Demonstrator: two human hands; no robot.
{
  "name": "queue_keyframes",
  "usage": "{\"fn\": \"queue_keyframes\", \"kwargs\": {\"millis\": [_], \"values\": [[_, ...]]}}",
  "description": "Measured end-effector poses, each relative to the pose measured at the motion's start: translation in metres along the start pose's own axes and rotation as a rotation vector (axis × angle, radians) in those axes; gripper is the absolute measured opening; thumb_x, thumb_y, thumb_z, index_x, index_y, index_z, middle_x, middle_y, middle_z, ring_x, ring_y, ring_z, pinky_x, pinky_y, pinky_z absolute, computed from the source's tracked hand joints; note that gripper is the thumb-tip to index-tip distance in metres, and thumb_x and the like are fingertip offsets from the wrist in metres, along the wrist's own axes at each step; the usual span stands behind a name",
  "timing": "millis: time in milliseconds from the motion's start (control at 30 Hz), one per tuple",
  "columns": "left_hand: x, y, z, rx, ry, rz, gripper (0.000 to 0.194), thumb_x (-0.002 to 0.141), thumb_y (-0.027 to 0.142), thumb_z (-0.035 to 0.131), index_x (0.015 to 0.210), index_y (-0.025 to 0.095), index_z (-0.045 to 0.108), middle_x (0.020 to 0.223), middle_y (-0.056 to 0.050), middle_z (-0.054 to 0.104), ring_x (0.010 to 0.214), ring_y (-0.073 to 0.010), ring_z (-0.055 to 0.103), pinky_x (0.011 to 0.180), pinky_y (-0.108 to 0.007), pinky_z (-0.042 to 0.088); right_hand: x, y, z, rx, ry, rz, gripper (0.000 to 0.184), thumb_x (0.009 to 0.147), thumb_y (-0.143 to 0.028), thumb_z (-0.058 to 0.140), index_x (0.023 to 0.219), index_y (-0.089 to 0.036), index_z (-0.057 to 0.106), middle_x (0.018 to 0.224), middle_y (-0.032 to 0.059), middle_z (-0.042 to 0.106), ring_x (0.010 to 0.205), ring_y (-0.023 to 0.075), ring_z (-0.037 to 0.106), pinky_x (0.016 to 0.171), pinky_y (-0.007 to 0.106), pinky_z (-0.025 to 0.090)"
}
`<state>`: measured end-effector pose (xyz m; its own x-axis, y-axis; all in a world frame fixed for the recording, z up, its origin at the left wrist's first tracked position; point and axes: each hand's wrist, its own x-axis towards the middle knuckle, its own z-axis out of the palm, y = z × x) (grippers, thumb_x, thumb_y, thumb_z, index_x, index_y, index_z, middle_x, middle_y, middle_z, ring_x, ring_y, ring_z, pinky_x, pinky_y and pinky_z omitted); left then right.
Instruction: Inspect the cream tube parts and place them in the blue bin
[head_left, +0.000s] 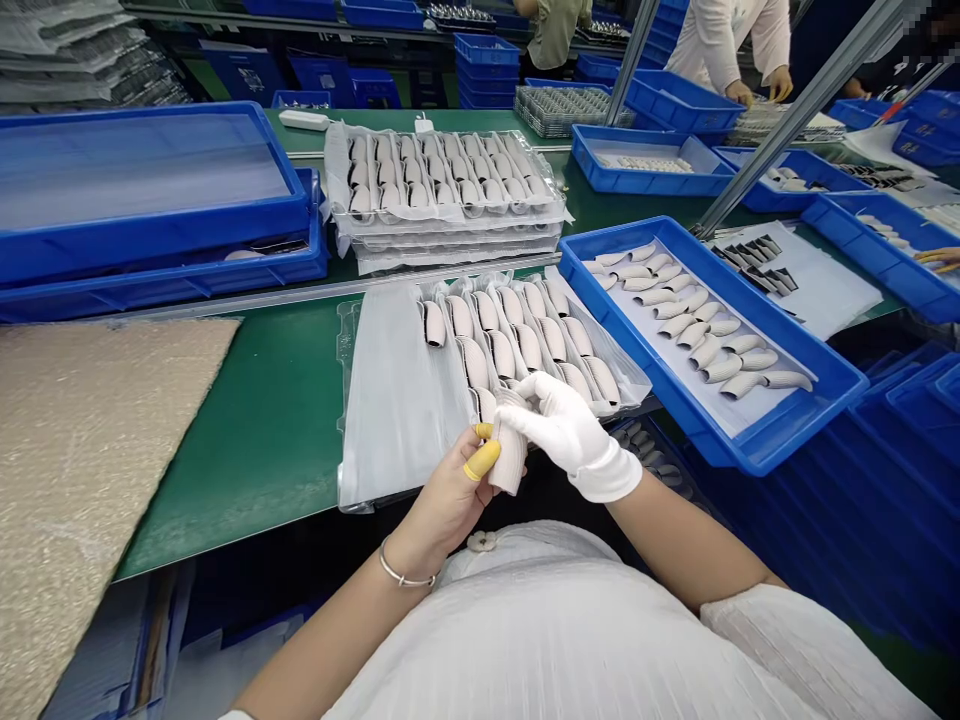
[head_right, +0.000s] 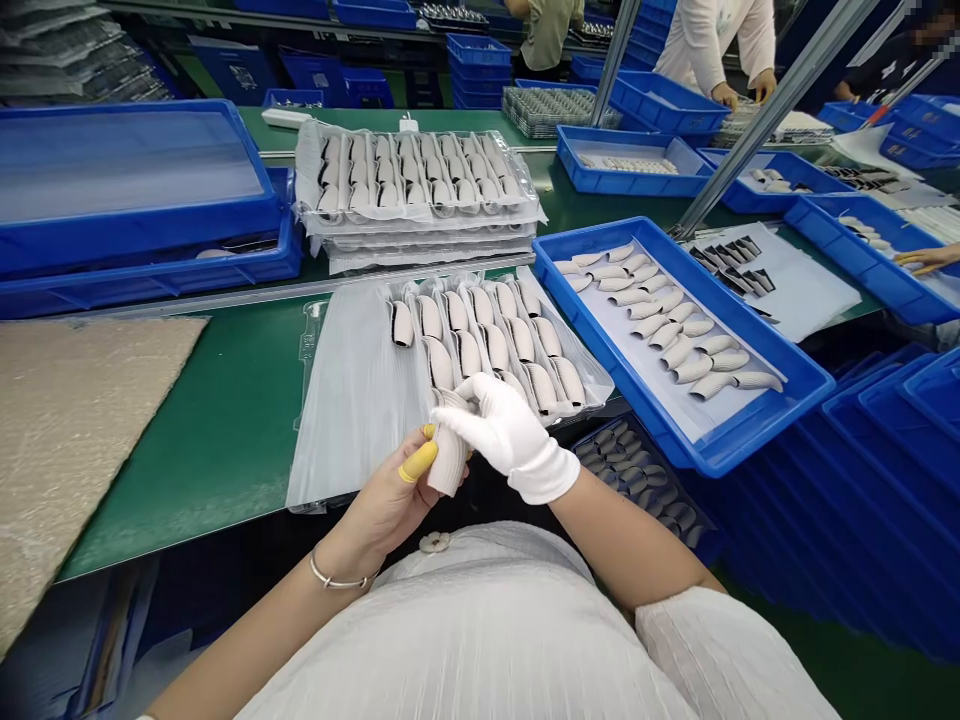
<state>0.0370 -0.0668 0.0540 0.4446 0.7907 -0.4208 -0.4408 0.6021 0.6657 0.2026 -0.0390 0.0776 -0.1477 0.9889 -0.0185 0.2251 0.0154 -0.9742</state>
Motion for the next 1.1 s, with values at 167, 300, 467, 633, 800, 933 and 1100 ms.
{"fn": "queue_keyframes", "kwargs": {"millis": [167,300,467,633,800,933,1100], "values": [[-0.002,-0.001,-0.002,0.005,-0.009,-0.068,0.045,0.076,0.047,0.082,0.104,0.019,0.060,0.089,-0.003,0.070,0.073,-0.0128,0.064,0.071,-0.025,0.051,0.015,0.003,-0.013,0.137,0.047,0.108,0.040,0.089,-0.059,0.062,0.078,-0.020,0.056,0.060,-0.0034,0.052,0.051,0.0118,0.049,0.047,0.025,0.043],[-0.003,0.003,-0.005,-0.004,0.019,-0.051,0.046,0.075,0.045,0.083,0.104,0.020,0.058,0.092,-0.002,0.070,0.075,-0.0132,0.066,0.073,-0.025,0.052,0.014,0.003,-0.026,0.149,0.170,0.195,0.045,0.088,-0.058,0.062,0.067,-0.022,0.046,0.049,-0.0065,0.041,0.040,0.0095,0.038,0.039,0.023,0.033],[-0.001,0.011,-0.009,0.007,0.065,0.073,0.041,0.077,0.046,0.081,0.101,0.020,0.060,0.090,-0.001,0.069,0.077,-0.0137,0.065,0.074,-0.025,0.052,-0.007,0.006,-0.047,-0.256,-0.407,0.073,0.026,0.084,-0.043,0.071,0.075,-0.019,0.066,0.063,-0.0010,0.064,0.052,0.0124,0.057,0.054,0.026,0.049],[0.002,0.013,-0.004,0.084,0.082,0.085,0.042,0.079,0.048,0.078,0.101,0.021,0.057,0.088,0.000,0.068,0.077,-0.0129,0.064,0.071,-0.024,0.049,-0.012,0.010,-0.051,-0.231,-0.491,0.063,0.034,0.094,-0.049,0.059,0.089,-0.018,0.071,0.067,0.0004,0.067,0.054,0.0118,0.059,0.055,0.025,0.050],[0.001,0.011,0.008,0.198,0.085,0.050,0.047,0.076,0.052,0.079,0.101,0.021,0.054,0.084,0.002,0.065,0.074,-0.0118,0.061,0.069,-0.025,0.047,0.006,0.007,-0.030,0.078,-0.054,0.056,0.039,0.091,-0.052,0.063,0.110,-0.018,0.063,0.074,0.0003,0.065,0.059,0.0123,0.059,0.056,0.025,0.052],[0.000,0.008,0.011,0.261,0.090,0.053,0.047,0.076,0.053,0.077,0.100,0.021,0.051,0.082,0.003,0.064,0.073,-0.0116,0.059,0.069,-0.025,0.045,0.011,0.005,-0.015,0.099,-0.124,0.078,0.035,0.087,-0.051,0.068,0.093,-0.018,0.062,0.076,0.0003,0.061,0.062,0.0129,0.059,0.055,0.025,0.053],[0.002,0.006,0.008,0.330,0.109,0.104,0.051,0.073,0.055,0.078,0.097,0.021,0.048,0.082,0.002,0.065,0.071,-0.0130,0.059,0.067,-0.026,0.045,0.007,0.004,-0.012,0.115,-0.127,0.056,0.032,0.088,-0.048,0.067,0.090,-0.017,0.060,0.076,-0.0001,0.059,0.064,0.0130,0.058,0.058,0.025,0.052]]}}
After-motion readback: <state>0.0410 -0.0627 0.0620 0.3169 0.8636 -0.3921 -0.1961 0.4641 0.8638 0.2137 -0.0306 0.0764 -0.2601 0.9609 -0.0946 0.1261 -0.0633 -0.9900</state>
